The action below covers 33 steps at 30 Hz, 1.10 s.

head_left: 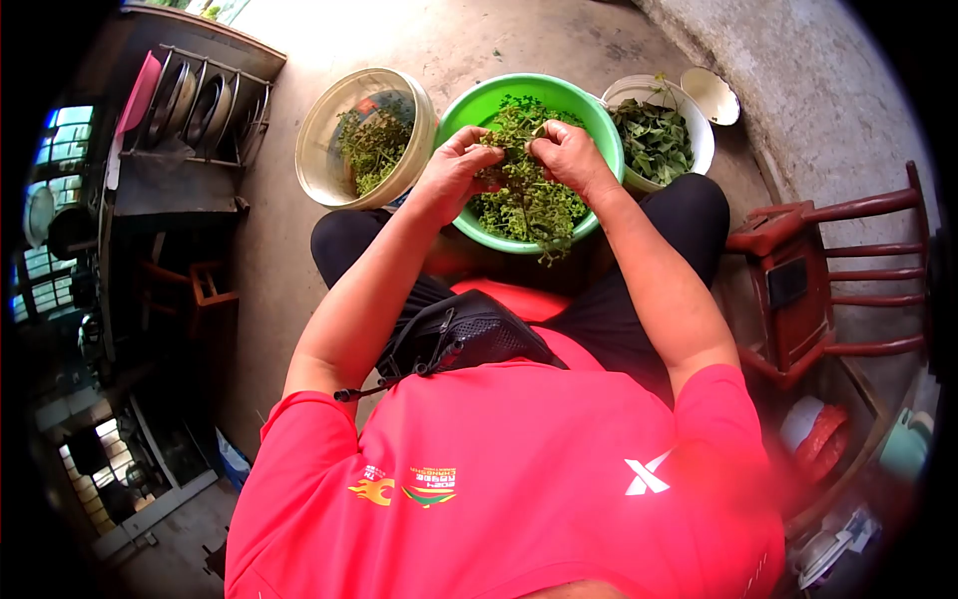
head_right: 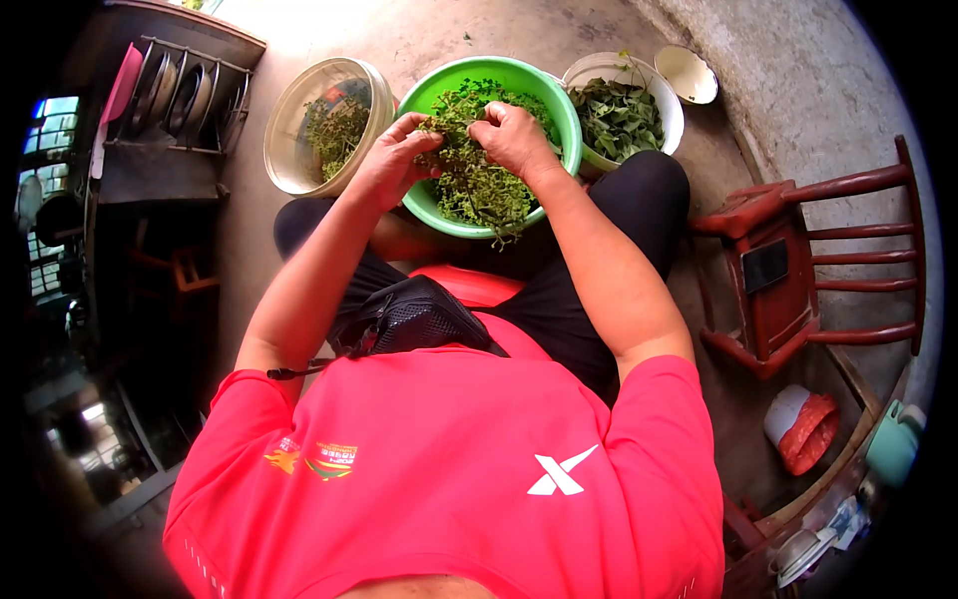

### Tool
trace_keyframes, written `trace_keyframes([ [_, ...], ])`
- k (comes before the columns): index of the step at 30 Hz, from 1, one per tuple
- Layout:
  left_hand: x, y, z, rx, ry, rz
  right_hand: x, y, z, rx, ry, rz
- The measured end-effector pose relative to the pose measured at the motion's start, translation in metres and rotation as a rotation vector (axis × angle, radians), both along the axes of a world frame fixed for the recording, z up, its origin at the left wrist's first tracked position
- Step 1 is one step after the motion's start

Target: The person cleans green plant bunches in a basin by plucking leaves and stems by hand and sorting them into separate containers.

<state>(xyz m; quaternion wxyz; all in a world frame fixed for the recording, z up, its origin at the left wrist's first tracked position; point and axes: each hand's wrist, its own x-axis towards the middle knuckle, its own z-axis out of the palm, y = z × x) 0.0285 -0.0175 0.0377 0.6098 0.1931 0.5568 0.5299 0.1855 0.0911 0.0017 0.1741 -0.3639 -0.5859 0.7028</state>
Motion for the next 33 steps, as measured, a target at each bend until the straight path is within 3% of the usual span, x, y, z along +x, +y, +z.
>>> trace_keyframes([
  [3,0.002,0.0,-0.003,0.027,0.018,0.019,0.002,0.004,-0.003,0.014,-0.092,-0.027],
  [9,-0.01,0.0,0.0,0.032,0.024,-0.056,0.016,0.018,0.004,-0.342,0.2,0.136],
  [17,-0.007,0.006,0.007,0.041,0.182,-0.125,0.017,0.018,0.005,-0.338,0.11,0.367],
  [19,-0.006,0.007,0.008,0.038,0.253,-0.181,0.016,0.018,0.004,-0.219,0.039,0.421],
  [25,-0.007,0.005,0.001,0.045,0.189,-0.084,0.011,0.018,-0.002,-0.145,0.035,0.157],
  [28,-0.009,0.004,0.0,0.049,0.113,-0.006,0.012,0.025,-0.008,-0.278,0.228,-0.071],
  [33,-0.008,0.005,0.006,0.063,-0.029,0.018,0.013,0.02,0.0,-0.451,0.403,-0.118],
])
